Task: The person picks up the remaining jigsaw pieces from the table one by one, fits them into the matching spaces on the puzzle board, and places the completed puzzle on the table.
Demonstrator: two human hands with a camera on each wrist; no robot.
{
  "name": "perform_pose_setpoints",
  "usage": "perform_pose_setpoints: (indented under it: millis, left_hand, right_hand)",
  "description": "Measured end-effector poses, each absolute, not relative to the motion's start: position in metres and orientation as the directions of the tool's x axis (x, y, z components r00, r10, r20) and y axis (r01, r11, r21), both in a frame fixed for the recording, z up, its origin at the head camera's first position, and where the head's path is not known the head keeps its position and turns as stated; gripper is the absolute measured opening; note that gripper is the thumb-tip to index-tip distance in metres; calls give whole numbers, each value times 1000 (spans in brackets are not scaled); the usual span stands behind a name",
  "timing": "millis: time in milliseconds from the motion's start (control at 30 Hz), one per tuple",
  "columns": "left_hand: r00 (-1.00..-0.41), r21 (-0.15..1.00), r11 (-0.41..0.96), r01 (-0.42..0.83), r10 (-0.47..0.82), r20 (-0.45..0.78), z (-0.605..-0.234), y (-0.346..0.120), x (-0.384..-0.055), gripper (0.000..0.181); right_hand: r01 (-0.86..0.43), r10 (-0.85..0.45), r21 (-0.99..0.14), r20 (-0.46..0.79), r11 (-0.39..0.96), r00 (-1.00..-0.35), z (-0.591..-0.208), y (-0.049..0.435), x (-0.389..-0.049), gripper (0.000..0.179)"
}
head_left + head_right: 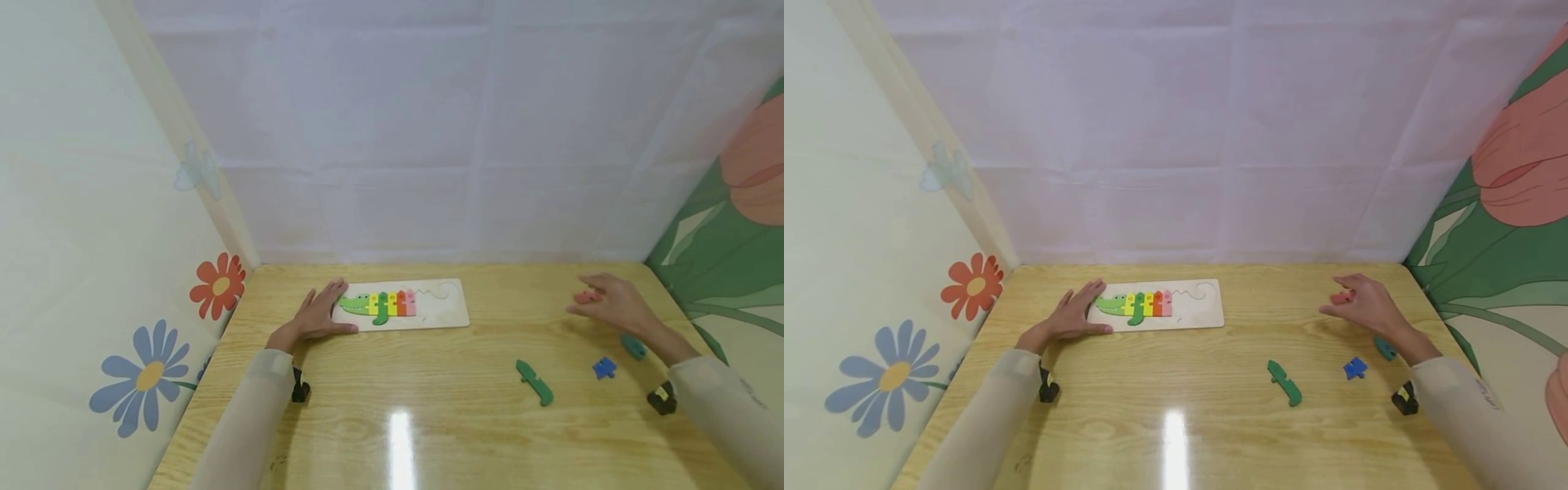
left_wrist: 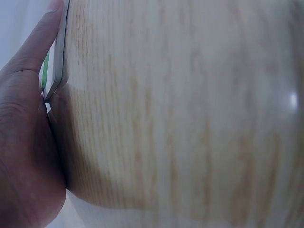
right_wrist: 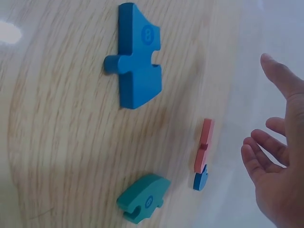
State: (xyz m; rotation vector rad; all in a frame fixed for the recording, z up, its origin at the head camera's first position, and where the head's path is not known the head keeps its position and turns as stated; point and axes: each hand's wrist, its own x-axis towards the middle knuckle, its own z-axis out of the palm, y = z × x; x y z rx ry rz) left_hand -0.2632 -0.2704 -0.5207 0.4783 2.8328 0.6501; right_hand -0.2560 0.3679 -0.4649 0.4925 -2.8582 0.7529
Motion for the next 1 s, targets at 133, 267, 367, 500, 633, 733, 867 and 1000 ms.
perform_pose_setpoints:
  millis: [133, 267, 367, 500, 633, 733, 867, 1000]
  left_hand:
    - [-928, 466, 842, 271, 358, -106, -521, -271, -263, 120]
    - [-927, 470, 837, 280, 364, -96, -526, -273, -265, 123]
    - [-927, 470, 835, 285, 365, -86, -533, -276, -268, 124]
    - [-927, 478, 830, 288, 367, -78, -536, -278, -270, 125]
    - [-926, 478, 829, 291, 370, -77, -532, -276, -267, 126]
    - [-925, 476, 831, 289, 370, -85, -526, -274, -264, 125]
    - [-926, 470, 839, 275, 363, -105, -520, -271, -262, 120]
    - [-927, 467, 842, 269, 357, -111, -518, -270, -262, 118]
  right_hand:
    - [-335, -271, -453, 203, 826, -941, -466, 372, -255, 78]
    - [-325, -266, -440, 193, 837, -945, -467, 376, -254, 80]
    - [-312, -256, -429, 184, 848, -949, -469, 379, -254, 81]
    - [-287, -238, -422, 166, 860, -957, -472, 382, -255, 82]
    - [-262, -225, -403, 138, 877, -965, -474, 386, -258, 85]
    - [-247, -216, -391, 121, 886, -969, -476, 389, -261, 87]
    - [-246, -217, -389, 117, 888, -969, -481, 393, -263, 86]
    - [-261, -225, -389, 137, 883, -965, -484, 395, -265, 84]
